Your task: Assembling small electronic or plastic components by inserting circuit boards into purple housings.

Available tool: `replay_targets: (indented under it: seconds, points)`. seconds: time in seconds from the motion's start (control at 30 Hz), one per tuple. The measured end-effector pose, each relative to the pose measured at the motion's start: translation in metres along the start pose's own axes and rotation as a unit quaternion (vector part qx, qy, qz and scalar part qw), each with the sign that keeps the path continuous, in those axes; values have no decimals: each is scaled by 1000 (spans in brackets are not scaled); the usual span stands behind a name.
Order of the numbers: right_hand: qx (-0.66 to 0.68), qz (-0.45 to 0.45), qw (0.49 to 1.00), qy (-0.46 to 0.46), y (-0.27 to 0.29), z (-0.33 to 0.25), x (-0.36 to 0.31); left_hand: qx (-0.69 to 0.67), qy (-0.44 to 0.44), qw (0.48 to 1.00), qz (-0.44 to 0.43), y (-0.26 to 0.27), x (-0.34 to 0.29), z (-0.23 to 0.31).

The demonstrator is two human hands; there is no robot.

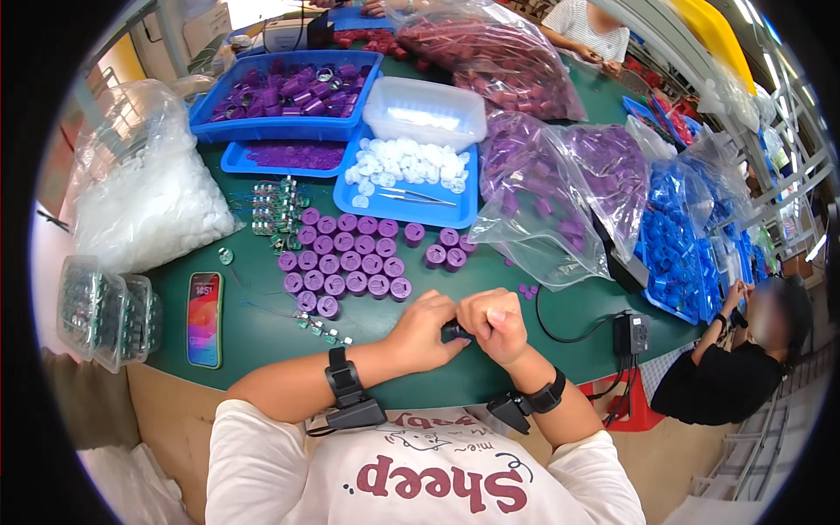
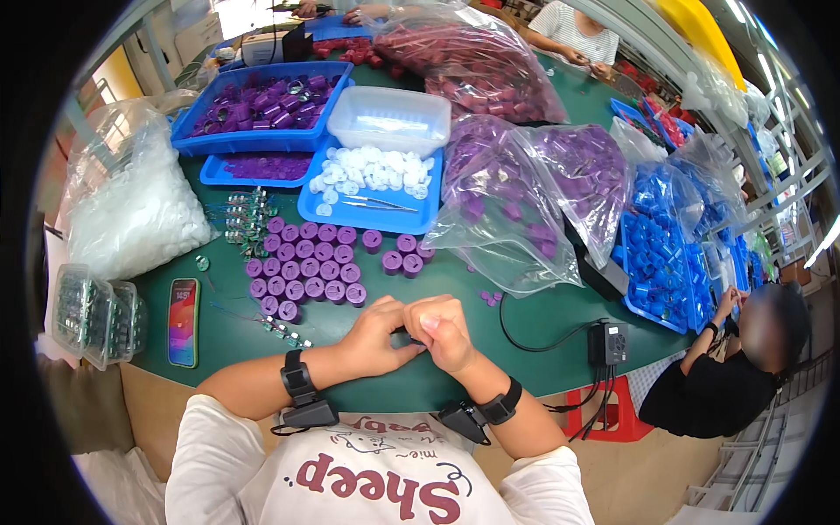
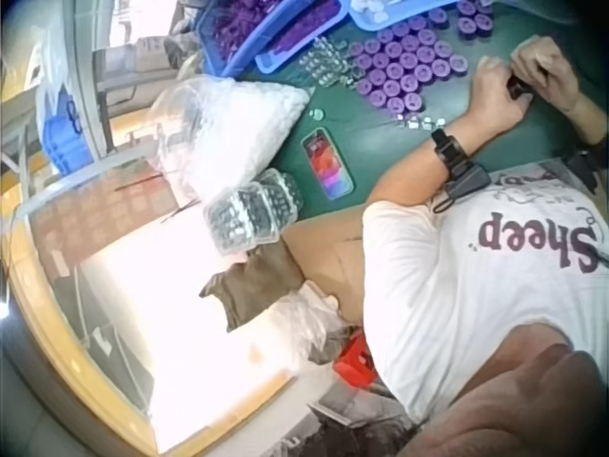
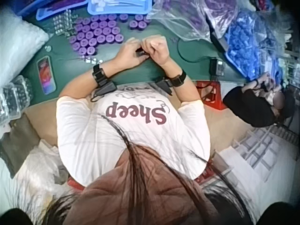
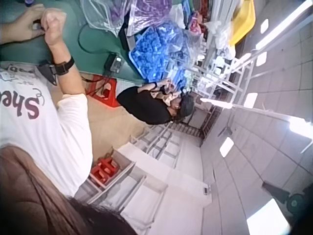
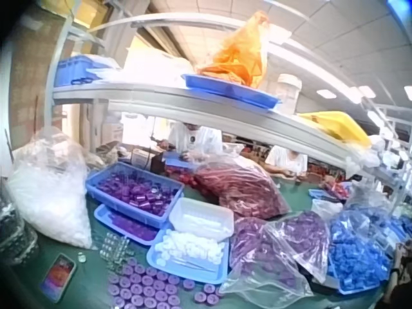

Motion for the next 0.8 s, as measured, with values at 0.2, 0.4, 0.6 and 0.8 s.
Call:
replay_targets:
  seconds: [0.2,0.4,0.6,0.8]
  points:
    - [-38,-1,999,-11,-1,-3,4,9,-10,1000,-2,0,3,-1]
    - [254,-55,956,135,19,-93,-1,-173,162,972,5,16,5,9]
    - [300,-9,937,177,32,-113,-15,-101,126,969,185,145,69,10]
    - [189,-43,981,4,0,-61,2,330,167,886,280,313,89,-82]
Point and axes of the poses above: each hand's wrist, its own x-axis towards the middle knuckle, its own y-axis out of the back of the hand, z = x × y, the point moved 5 cm from there along x, towards the middle knuckle, and after that the axes turned 14 degrees about -y, right-handed, at the moved point
